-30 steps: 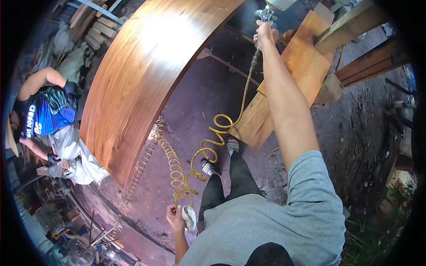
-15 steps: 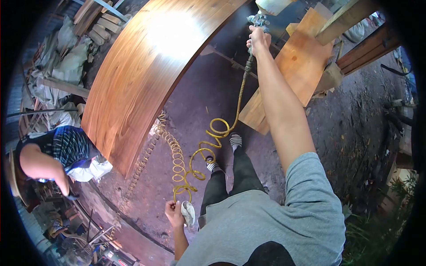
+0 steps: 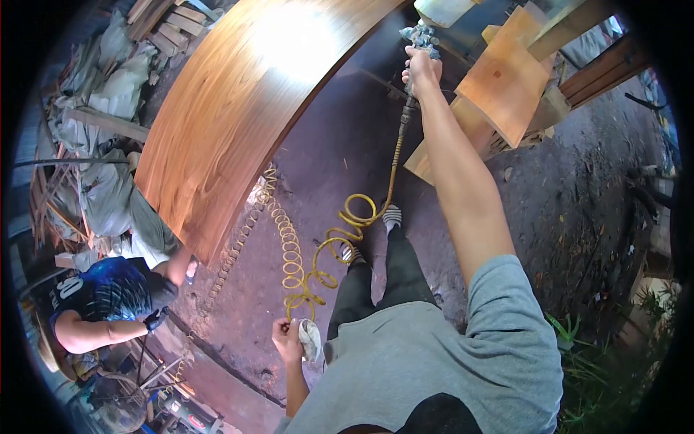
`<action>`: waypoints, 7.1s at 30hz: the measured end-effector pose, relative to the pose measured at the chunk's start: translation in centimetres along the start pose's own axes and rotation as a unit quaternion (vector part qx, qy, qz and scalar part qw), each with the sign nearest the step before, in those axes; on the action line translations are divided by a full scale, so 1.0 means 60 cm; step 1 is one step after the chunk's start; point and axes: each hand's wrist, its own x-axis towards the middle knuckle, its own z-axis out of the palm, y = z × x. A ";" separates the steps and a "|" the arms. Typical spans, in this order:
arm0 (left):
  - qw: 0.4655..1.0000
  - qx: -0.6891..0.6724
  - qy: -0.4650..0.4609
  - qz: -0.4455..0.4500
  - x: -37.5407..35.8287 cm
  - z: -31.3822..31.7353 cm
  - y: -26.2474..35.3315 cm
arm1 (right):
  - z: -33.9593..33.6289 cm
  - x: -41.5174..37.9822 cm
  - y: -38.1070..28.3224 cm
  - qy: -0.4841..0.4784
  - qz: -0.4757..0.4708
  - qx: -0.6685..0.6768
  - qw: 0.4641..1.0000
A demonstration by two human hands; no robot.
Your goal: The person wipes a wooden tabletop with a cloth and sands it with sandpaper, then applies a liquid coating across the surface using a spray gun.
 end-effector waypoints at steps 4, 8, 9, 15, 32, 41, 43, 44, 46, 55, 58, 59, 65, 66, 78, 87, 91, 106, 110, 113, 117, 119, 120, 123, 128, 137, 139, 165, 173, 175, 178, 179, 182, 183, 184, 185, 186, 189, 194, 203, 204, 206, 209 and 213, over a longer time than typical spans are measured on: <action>0.999 0.004 -0.016 -0.030 0.000 -0.023 -0.035 | -0.007 -0.068 0.019 -0.036 0.004 0.004 0.999; 0.998 0.037 -0.026 -0.049 -0.001 -0.050 -0.064 | -0.013 -0.120 0.053 -0.056 0.006 -0.001 0.998; 0.997 0.050 -0.024 -0.052 -0.002 -0.056 -0.071 | -0.016 -0.132 0.064 -0.059 0.009 -0.002 0.998; 0.997 0.068 -0.023 -0.037 -0.007 -0.085 -0.115 | -0.030 -0.203 0.114 -0.091 -0.003 0.020 0.996; 0.982 0.175 0.018 -0.062 -0.035 -0.145 -0.171 | -0.074 -0.425 0.242 -0.214 0.061 0.015 0.975; 0.986 0.155 0.012 -0.066 -0.035 -0.143 -0.216 | -0.084 -0.511 0.285 -0.255 0.080 0.008 0.964; 0.981 0.181 0.015 -0.074 -0.038 -0.150 -0.217 | -0.084 -0.531 0.305 -0.251 0.106 -0.001 0.962; 0.977 0.198 0.014 -0.074 -0.039 -0.146 -0.208 | -0.085 -0.538 0.314 -0.258 0.098 0.000 0.961; 0.974 0.212 0.017 -0.078 -0.040 -0.142 -0.202 | -0.089 -0.552 0.328 -0.266 0.090 -0.009 0.960; 0.974 0.210 0.029 -0.082 -0.052 -0.167 -0.209 | -0.091 -0.650 0.369 -0.334 0.078 -0.054 0.938; 0.971 0.216 0.032 -0.093 -0.054 -0.181 -0.227 | -0.087 -0.680 0.380 -0.355 0.091 -0.083 0.927; 0.976 0.201 0.041 -0.070 -0.055 -0.184 -0.232 | -0.086 -0.688 0.384 -0.364 0.100 -0.106 0.920; 0.974 0.203 0.077 -0.061 -0.069 -0.206 -0.251 | -0.070 -0.736 0.424 -0.401 0.079 -0.102 0.907; 0.973 0.206 0.083 -0.066 -0.072 -0.211 -0.254 | -0.068 -0.745 0.430 -0.419 0.064 -0.101 0.900; 0.969 0.173 0.101 -0.144 -0.113 -0.251 -0.298 | -0.032 -0.850 0.473 -0.502 0.075 -0.177 0.843; 0.976 0.117 0.132 -0.128 -0.142 -0.260 -0.342 | -0.014 -0.885 0.501 -0.544 0.109 -0.179 0.812; 0.974 0.125 0.122 -0.143 -0.144 -0.263 -0.340 | -0.010 -0.887 0.500 -0.547 0.107 -0.197 0.807; 0.969 0.243 -0.035 -0.006 -0.079 -0.106 -0.192 | -0.291 -0.717 0.299 -0.423 -0.090 -0.228 0.872; 0.969 0.213 -0.124 0.035 -0.078 0.039 -0.120 | -0.507 -0.631 0.226 -0.300 -0.064 -0.182 0.934; 0.944 0.256 -0.179 0.105 -0.117 0.179 -0.033 | -0.698 -0.554 0.200 -0.231 -0.080 -0.118 0.962; 0.908 0.283 -0.279 0.135 -0.210 0.402 0.079 | -0.928 -0.466 0.135 -0.057 -0.082 -0.140 0.985; 0.896 0.280 -0.298 0.169 -0.262 0.511 0.115 | -1.018 -0.422 0.080 -0.038 -0.104 -0.081 0.991; 0.889 0.272 -0.331 0.165 -0.290 0.566 0.139 | -1.050 -0.406 0.042 -0.029 -0.106 -0.071 0.991; 0.861 0.274 -0.393 0.174 -0.365 0.697 0.211 | -1.132 -0.355 -0.049 0.023 -0.033 -0.031 0.999; 0.824 0.270 -0.484 0.121 -0.460 0.870 0.271 | -1.258 -0.250 -0.121 0.101 -0.176 0.015 0.979; 0.763 0.240 -0.567 0.196 -0.495 1.266 0.376 | -1.439 0.005 -0.243 0.178 -0.193 0.041 0.964; 0.772 0.269 -0.556 0.152 -0.481 1.362 0.395 | -1.487 0.079 -0.260 0.183 -0.195 0.010 0.964; 0.952 0.134 -0.273 0.029 -0.572 2.127 0.641 | -1.750 1.282 -0.570 -0.032 -0.074 -0.162 0.983; 0.976 0.073 -0.206 -0.016 -0.450 2.335 0.767 | -1.518 1.590 -0.696 -0.069 -0.141 -0.160 0.974; 0.976 0.072 -0.201 -0.036 -0.419 2.357 0.805 | -1.470 1.655 -0.744 -0.083 -0.149 -0.154 0.973; 0.983 0.055 -0.171 -0.046 -0.403 2.370 0.852 | -1.398 1.747 -0.816 -0.081 -0.139 -0.236 0.958; 0.987 0.050 -0.146 -0.042 -0.401 2.375 0.859 | -1.362 1.764 -0.838 -0.091 -0.147 -0.236 0.956; 0.993 0.018 -0.088 -0.081 -0.408 2.385 0.888 | -1.261 1.824 -0.886 -0.125 -0.137 -0.265 0.946; 0.992 0.013 -0.060 -0.112 -0.410 2.391 0.898 | -1.226 1.858 -0.878 -0.159 -0.116 -0.259 0.946; 0.992 0.000 -0.050 -0.113 -0.412 2.399 0.906 | -1.193 1.890 -0.874 -0.194 -0.094 -0.254 0.943; 0.988 -0.035 -0.008 -0.147 -0.413 2.408 0.913 | -1.136 1.886 -0.874 -0.276 -0.081 -0.219 0.932; 0.981 -0.072 0.032 -0.180 -0.415 2.418 0.919 | -1.063 1.857 -0.870 -0.355 -0.066 -0.184 0.914; 0.962 -0.106 0.153 -0.200 -0.423 2.463 0.932 | -0.846 1.732 -0.866 -0.479 -0.015 -0.211 0.852; 0.901 -0.214 0.263 -0.269 -0.467 2.527 0.964 | -0.590 1.585 -0.744 -0.656 0.008 -0.246 0.714; 0.792 -0.377 0.368 -0.310 -0.530 2.601 0.959 | -0.428 1.297 -0.540 -0.720 -0.003 -0.275 0.637; 0.790 -0.379 0.367 -0.312 -0.532 2.599 0.954 | -0.422 1.277 -0.530 -0.720 -0.003 -0.278 0.636; 0.766 -0.407 0.395 -0.301 -0.539 2.600 0.946 | -0.411 1.248 -0.517 -0.720 -0.029 -0.269 0.639; 0.752 -0.433 0.391 -0.306 -0.550 2.603 0.925 | -0.405 1.219 -0.507 -0.722 -0.034 -0.250 0.644; 0.756 -0.436 0.385 -0.300 -0.555 2.595 0.915 | -0.397 1.207 -0.495 -0.714 -0.031 -0.238 0.658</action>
